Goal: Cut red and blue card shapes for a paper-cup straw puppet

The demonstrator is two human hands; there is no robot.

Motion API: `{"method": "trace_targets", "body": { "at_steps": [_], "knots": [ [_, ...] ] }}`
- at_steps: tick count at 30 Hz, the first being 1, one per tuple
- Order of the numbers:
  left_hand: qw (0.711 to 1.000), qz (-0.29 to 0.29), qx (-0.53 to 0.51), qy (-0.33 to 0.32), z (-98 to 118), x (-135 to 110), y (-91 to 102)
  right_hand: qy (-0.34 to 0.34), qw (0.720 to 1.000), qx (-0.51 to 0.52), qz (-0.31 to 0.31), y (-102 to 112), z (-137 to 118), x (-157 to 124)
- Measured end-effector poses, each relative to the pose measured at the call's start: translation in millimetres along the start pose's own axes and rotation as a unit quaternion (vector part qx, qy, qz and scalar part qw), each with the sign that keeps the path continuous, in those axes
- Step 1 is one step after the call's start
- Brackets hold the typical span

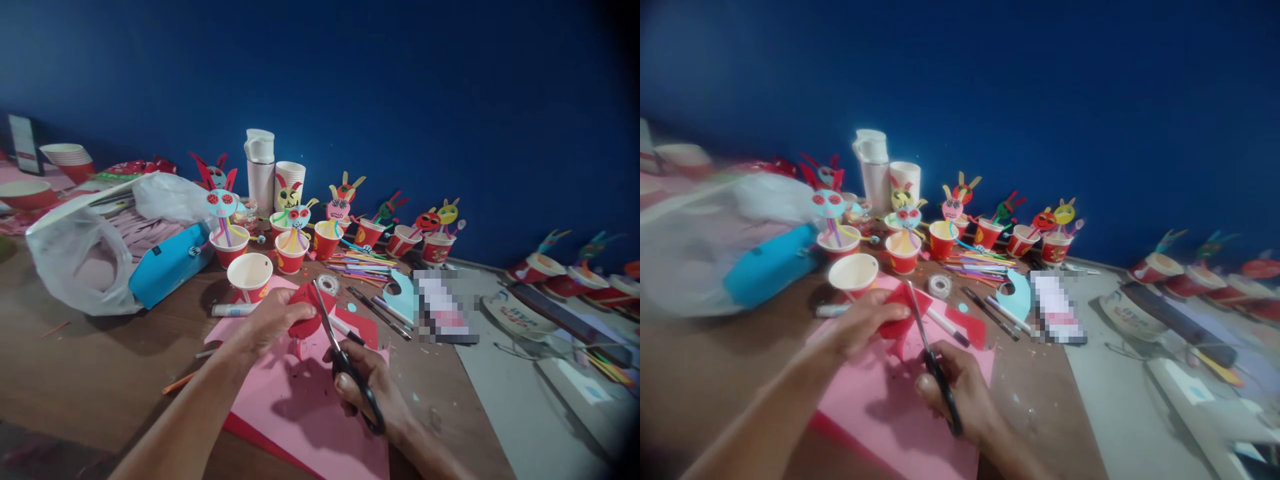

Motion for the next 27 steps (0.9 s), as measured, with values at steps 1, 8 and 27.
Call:
{"method": "trace_targets", "body": {
  "at_steps": [1,8,27],
  "knots": [
    [1.0,-0.005,-0.002,0.0,0.1,0.1,-0.2,-0.004,1.0,-0.002,0.001,0.2,0.4,-0.1],
    [1.0,-0.021,0.008,0.002,0.7,0.7,-0.3,-0.014,1.0,-0.012,0.008,0.1,-1.4,-0.5],
    [0.999,-0.043,0.013,-0.007,-0.4,2.4,4.0,-0.035,0.999,-0.017,0.022,3.1,-0.7,-0.1]
  ]
}}
Point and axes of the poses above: each hand's wrist, its own x-axis towards the middle knuckle, its own y-axis out of the back of the hand, z = x × y, the point moved 5 cm from there along x, towards the middle knuckle, and after that the axes turned 12 degrees about y, right-handed, at the moved point
